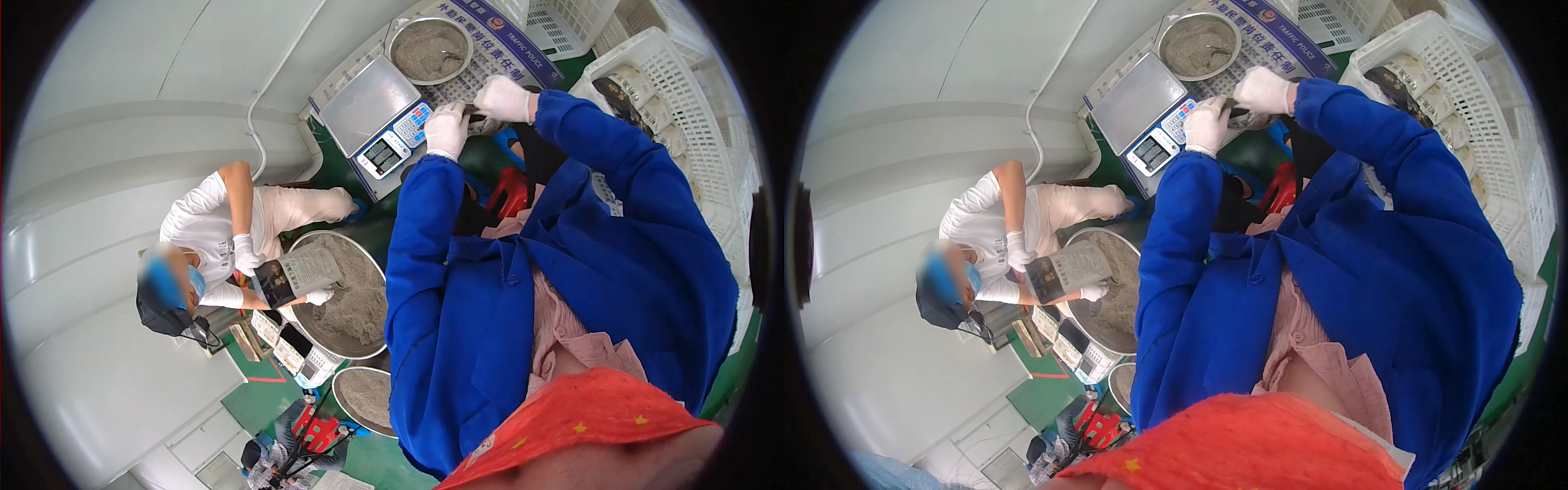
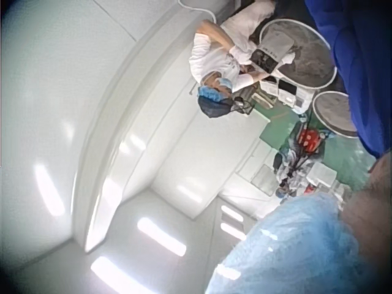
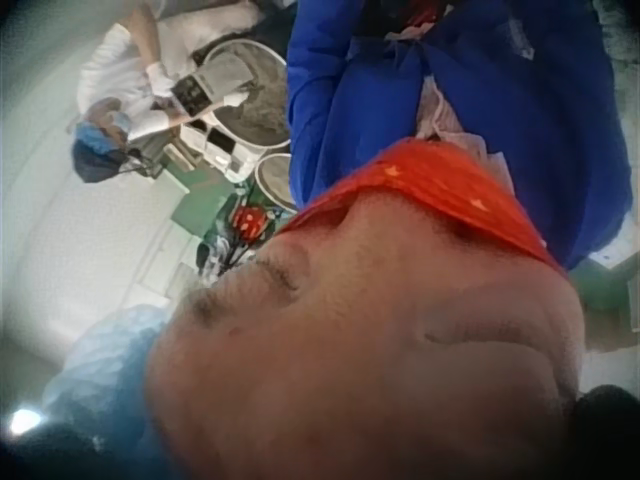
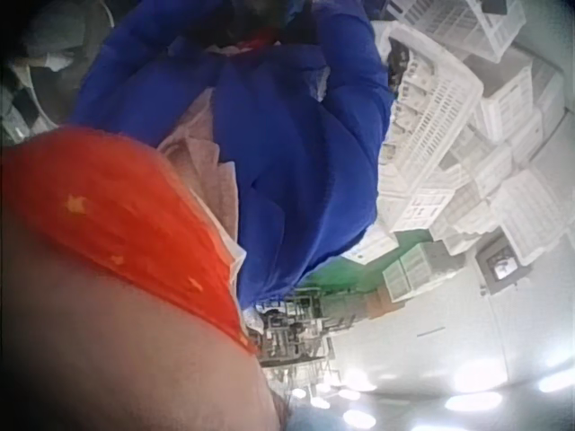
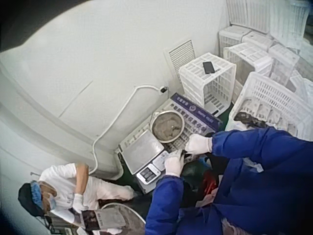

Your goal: The recorder and others are scooping gray powder from large pots into plastic bags, weighing them on a digital scale, and organizing the bags into white plastic crates.

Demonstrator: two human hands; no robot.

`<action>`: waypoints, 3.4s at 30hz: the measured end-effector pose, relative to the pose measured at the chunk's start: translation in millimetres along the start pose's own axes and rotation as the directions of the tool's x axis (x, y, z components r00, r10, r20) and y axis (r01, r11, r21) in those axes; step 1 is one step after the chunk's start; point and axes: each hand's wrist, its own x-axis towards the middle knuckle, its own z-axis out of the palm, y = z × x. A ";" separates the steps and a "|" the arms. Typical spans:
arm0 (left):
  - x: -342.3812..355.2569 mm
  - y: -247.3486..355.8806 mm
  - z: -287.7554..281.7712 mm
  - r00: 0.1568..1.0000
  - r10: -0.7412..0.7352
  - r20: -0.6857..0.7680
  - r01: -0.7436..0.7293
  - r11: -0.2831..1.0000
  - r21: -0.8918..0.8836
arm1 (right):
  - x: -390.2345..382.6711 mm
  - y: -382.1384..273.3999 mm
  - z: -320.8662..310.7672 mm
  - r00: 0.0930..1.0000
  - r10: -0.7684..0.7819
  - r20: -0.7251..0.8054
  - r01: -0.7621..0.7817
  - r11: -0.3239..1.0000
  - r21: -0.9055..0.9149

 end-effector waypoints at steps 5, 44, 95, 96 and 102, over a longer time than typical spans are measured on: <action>-2.9 -4.7 -6.0 0.994 0.110 0.017 -0.109 0.992 -0.057 | -4.5 -6.2 -31.7 0.999 -0.027 -0.028 0.027 0.999 0.017; -151.8 74.1 115.1 0.493 -0.531 0.689 0.868 0.256 -0.425 | -463.7 72.2 -243.0 -0.337 0.878 -0.341 -0.714 -0.002 0.700; -178.1 59.9 136.3 0.563 -0.566 0.602 0.811 0.519 -0.269 | -121.6 -126.4 119.2 0.672 0.381 0.635 -0.614 0.765 0.192; -178.9 61.0 135.6 0.523 -0.588 0.617 0.843 0.462 -0.274 | -124.8 -130.4 122.7 0.726 0.362 0.584 -0.558 0.807 0.194; -197.7 39.2 136.7 0.537 -0.636 0.554 0.838 0.475 -0.268 | -103.7 -135.6 128.0 0.776 0.328 0.538 -0.555 0.760 0.338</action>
